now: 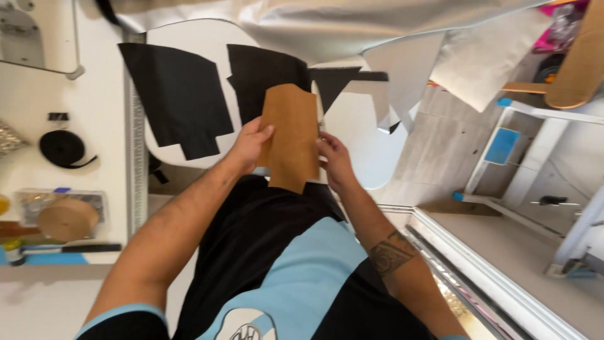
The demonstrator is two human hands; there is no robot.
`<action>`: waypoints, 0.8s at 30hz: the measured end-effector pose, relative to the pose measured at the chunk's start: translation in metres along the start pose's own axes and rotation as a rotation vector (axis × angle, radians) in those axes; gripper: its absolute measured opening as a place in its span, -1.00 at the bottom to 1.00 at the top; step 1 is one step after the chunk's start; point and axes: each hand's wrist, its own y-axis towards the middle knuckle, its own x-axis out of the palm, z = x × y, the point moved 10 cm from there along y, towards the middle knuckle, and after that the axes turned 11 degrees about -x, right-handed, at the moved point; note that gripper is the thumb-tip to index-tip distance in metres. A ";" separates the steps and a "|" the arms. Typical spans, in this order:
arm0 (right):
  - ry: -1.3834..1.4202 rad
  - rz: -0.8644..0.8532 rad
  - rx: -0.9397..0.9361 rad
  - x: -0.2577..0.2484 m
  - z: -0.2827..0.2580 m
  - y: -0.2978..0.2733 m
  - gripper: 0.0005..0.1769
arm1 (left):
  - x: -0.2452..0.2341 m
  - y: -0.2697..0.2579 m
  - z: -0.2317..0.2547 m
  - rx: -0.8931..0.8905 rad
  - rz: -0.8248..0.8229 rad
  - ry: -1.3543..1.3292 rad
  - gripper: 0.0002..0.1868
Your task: Cutting out shapes from leather pieces using scissors at a workshop table.
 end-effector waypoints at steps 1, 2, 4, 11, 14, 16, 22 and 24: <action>0.022 -0.012 0.016 0.004 0.000 0.000 -0.45 | -0.004 -0.002 0.000 -0.005 0.025 0.015 -0.58; 0.067 -0.005 0.010 0.005 -0.002 0.001 -0.46 | -0.006 -0.002 0.002 -0.001 0.026 0.008 -0.57; 0.131 -0.009 0.025 0.008 -0.004 0.000 -0.46 | -0.010 -0.004 0.000 -0.005 0.052 0.014 -0.56; -0.017 -0.164 -0.225 0.034 -0.051 -0.009 -0.60 | -0.050 -0.012 -0.011 0.099 0.176 -0.035 -0.67; -0.055 -0.201 -0.238 0.042 -0.062 -0.009 -0.66 | -0.071 -0.009 -0.020 0.128 0.238 0.013 -0.68; -0.075 -0.222 -0.252 0.048 -0.065 -0.004 -0.67 | -0.074 -0.012 -0.013 0.165 0.281 0.051 -0.68; -0.098 -0.210 -0.232 0.048 -0.036 0.032 -0.71 | -0.078 -0.014 0.015 0.233 0.500 0.167 -0.67; -0.112 -0.169 -0.219 0.046 -0.024 0.047 -0.68 | -0.076 -0.014 0.032 0.290 0.543 0.210 -0.71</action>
